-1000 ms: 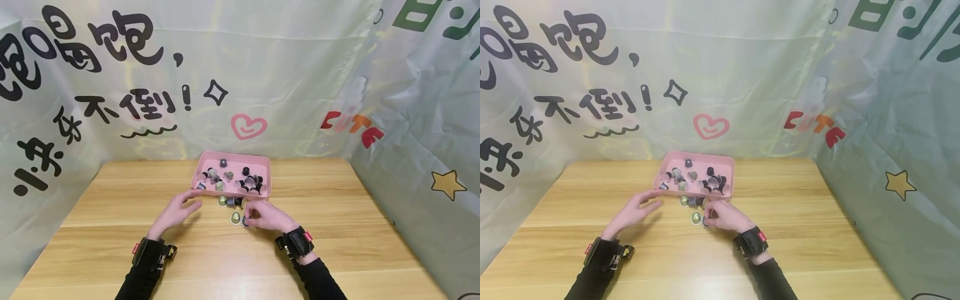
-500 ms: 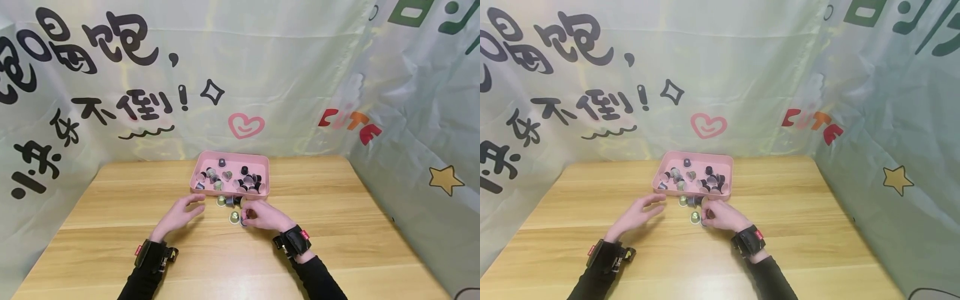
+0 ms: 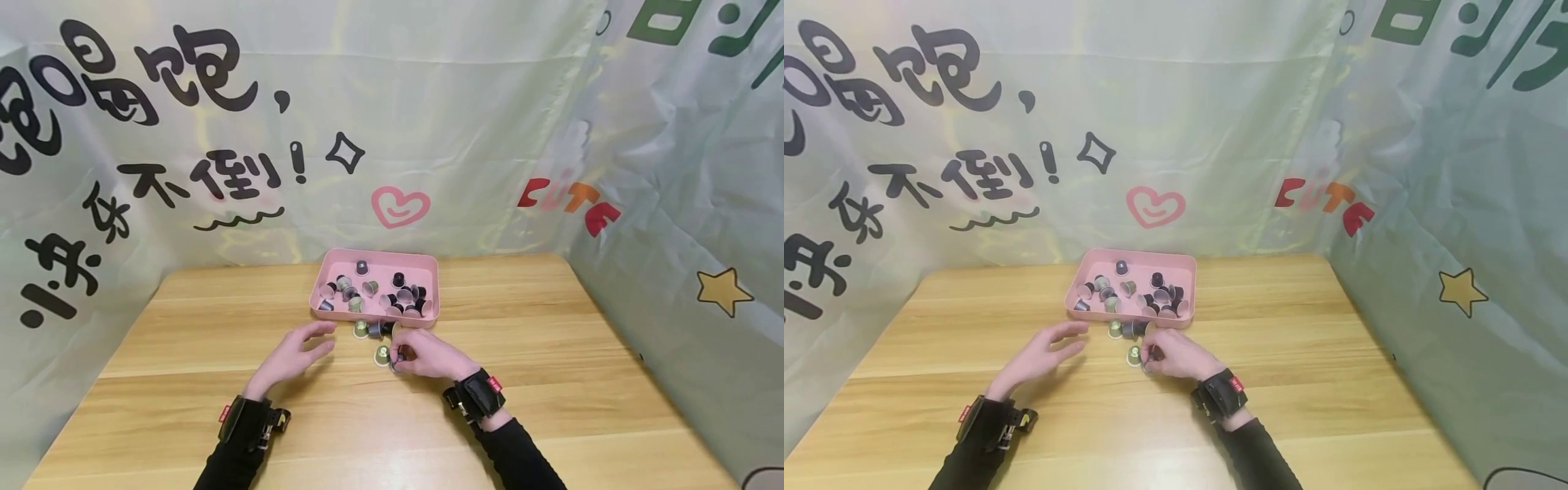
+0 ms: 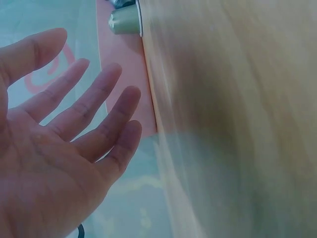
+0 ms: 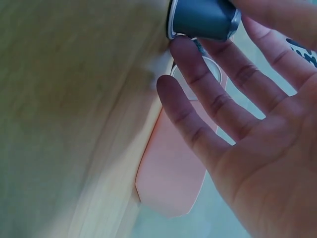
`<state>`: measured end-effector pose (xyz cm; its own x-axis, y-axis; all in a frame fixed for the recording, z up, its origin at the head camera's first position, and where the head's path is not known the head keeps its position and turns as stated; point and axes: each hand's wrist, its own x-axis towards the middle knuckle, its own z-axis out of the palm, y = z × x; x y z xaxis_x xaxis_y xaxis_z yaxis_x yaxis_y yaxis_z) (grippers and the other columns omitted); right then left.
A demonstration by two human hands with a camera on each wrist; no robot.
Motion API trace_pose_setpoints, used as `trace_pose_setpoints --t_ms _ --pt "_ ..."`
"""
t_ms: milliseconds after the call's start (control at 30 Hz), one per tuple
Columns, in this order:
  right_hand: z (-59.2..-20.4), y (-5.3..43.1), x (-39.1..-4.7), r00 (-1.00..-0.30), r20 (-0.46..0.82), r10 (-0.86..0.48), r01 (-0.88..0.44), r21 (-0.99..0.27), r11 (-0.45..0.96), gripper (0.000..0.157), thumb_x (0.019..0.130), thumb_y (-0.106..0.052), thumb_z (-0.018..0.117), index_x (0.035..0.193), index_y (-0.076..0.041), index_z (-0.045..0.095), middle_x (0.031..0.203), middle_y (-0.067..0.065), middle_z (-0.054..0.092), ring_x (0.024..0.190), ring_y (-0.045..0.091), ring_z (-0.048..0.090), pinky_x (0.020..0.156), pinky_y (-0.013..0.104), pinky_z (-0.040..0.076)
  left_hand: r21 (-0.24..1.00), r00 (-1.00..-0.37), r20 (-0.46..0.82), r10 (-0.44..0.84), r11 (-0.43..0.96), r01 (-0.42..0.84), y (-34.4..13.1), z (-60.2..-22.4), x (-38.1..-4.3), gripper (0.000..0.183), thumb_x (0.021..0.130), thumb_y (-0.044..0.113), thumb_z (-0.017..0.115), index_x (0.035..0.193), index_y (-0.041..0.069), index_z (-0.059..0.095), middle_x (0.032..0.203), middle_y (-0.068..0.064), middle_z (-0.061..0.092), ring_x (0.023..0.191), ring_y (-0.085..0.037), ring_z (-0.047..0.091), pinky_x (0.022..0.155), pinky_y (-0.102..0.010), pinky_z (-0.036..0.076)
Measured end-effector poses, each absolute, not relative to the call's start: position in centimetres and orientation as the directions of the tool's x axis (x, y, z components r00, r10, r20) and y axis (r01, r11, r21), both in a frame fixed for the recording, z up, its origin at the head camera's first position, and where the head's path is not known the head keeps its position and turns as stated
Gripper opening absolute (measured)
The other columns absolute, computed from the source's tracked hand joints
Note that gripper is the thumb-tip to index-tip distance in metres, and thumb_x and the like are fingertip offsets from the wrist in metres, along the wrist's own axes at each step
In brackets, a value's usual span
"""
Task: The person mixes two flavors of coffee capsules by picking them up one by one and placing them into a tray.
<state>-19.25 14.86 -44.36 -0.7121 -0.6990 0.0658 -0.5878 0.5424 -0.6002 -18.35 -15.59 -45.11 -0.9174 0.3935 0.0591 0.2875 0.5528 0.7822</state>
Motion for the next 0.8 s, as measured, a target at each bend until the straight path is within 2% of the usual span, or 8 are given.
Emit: trace_pose_setpoints --t_ms 367,633,800 --pt "-44.65 14.66 -19.25 -0.719 0.040 -0.694 -0.570 -0.606 0.555 0.014 0.086 -0.009 0.076 0.098 -0.011 0.069 0.096 -0.002 0.070 0.087 0.009 0.060 0.081 0.023 0.053 0.785 -0.901 0.069 0.428 0.534 0.313 -15.54 -45.23 -18.10 0.046 0.099 0.022 0.062 0.138 -0.003 0.054 0.140 -0.023 0.059 0.130 -0.043 0.055 0.112 -0.064 0.041" --pt "-44.48 14.36 -19.03 -0.716 0.038 -0.697 -0.563 -0.621 0.545 0.013 0.088 -0.009 0.074 0.101 -0.009 0.071 0.099 0.001 0.072 0.084 0.003 0.059 0.078 0.022 0.055 0.786 -0.898 0.050 0.436 0.538 0.305 -15.44 -45.21 -17.93 0.047 0.099 0.023 0.062 0.138 -0.002 0.054 0.139 -0.022 0.061 0.130 -0.042 0.055 0.113 -0.062 0.041" --pt "-44.51 14.26 -18.90 -0.714 0.048 -0.698 -0.571 -0.617 0.542 0.013 0.088 -0.009 0.075 0.100 -0.009 0.071 0.099 0.002 0.072 0.083 0.005 0.060 0.077 0.021 0.054 0.785 -0.896 0.049 0.442 0.537 0.308 -15.40 -45.36 -17.93 0.046 0.099 0.021 0.062 0.138 -0.001 0.054 0.138 -0.022 0.061 0.129 -0.042 0.056 0.112 -0.062 0.041"
